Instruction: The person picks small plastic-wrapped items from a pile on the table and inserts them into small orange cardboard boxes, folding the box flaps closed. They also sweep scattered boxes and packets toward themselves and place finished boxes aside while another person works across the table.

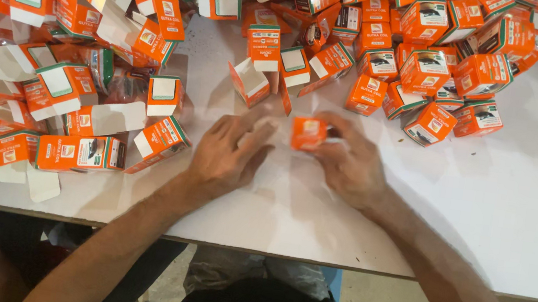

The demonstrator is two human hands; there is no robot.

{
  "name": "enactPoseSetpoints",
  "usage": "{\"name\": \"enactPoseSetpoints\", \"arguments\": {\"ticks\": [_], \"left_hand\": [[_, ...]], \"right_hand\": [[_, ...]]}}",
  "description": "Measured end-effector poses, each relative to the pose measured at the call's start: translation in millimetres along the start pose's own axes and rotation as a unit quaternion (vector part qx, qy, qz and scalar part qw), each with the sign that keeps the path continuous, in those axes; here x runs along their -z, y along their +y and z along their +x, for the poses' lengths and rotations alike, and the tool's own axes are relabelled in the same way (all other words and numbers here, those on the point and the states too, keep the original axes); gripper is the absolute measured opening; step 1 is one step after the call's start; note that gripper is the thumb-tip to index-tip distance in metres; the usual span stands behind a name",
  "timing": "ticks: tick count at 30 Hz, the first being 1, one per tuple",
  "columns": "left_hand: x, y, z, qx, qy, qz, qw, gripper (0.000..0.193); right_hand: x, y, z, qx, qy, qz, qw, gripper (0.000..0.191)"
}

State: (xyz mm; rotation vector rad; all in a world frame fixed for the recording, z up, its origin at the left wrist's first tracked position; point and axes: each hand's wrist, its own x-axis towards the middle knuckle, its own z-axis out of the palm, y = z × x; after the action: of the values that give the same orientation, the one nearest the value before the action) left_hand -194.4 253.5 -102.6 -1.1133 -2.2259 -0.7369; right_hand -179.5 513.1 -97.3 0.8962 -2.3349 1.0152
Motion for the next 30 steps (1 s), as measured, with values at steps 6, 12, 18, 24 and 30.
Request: {"name": "enactPoseSetpoints", "arguments": {"ticks": [6, 12, 18, 24, 30], "left_hand": [[3.6, -27.0, 33.1, 0.067, -0.007, 0.085, 0.994, 0.053], [34.4, -1.7, 43.2, 0.059, -0.04, -0.114, 0.991, 0.02], [25.1, -5.2, 49.1, 0.159, -0.13, -0.358, 0.911, 0.016], [-45.4, -86.0, 131.6, 0.048, -0.032, -0.109, 0.992, 0.037], [-92.3, -104.3, 135.3, 0.048, -0.118, -0.059, 0.99, 0.045]], "right_hand": [[15.4, 4.9, 5.4, -0.022, 0.128, -0.122, 0.984, 0.077], [-8.9, -12.1, -4.9, -0.154, -0.05, 0.282, 0.946, 0.09], [-20.0, -12.6, -10.2, -0.284, -0.086, 0.499, 0.814, 0.08], [-24.0, -16.0, -16.8, -0.145, -0.028, 0.079, 0.986, 0.085], [-10.8, -22.7, -13.6, -0.165, -0.16, 0.203, 0.952, 0.074]]}}
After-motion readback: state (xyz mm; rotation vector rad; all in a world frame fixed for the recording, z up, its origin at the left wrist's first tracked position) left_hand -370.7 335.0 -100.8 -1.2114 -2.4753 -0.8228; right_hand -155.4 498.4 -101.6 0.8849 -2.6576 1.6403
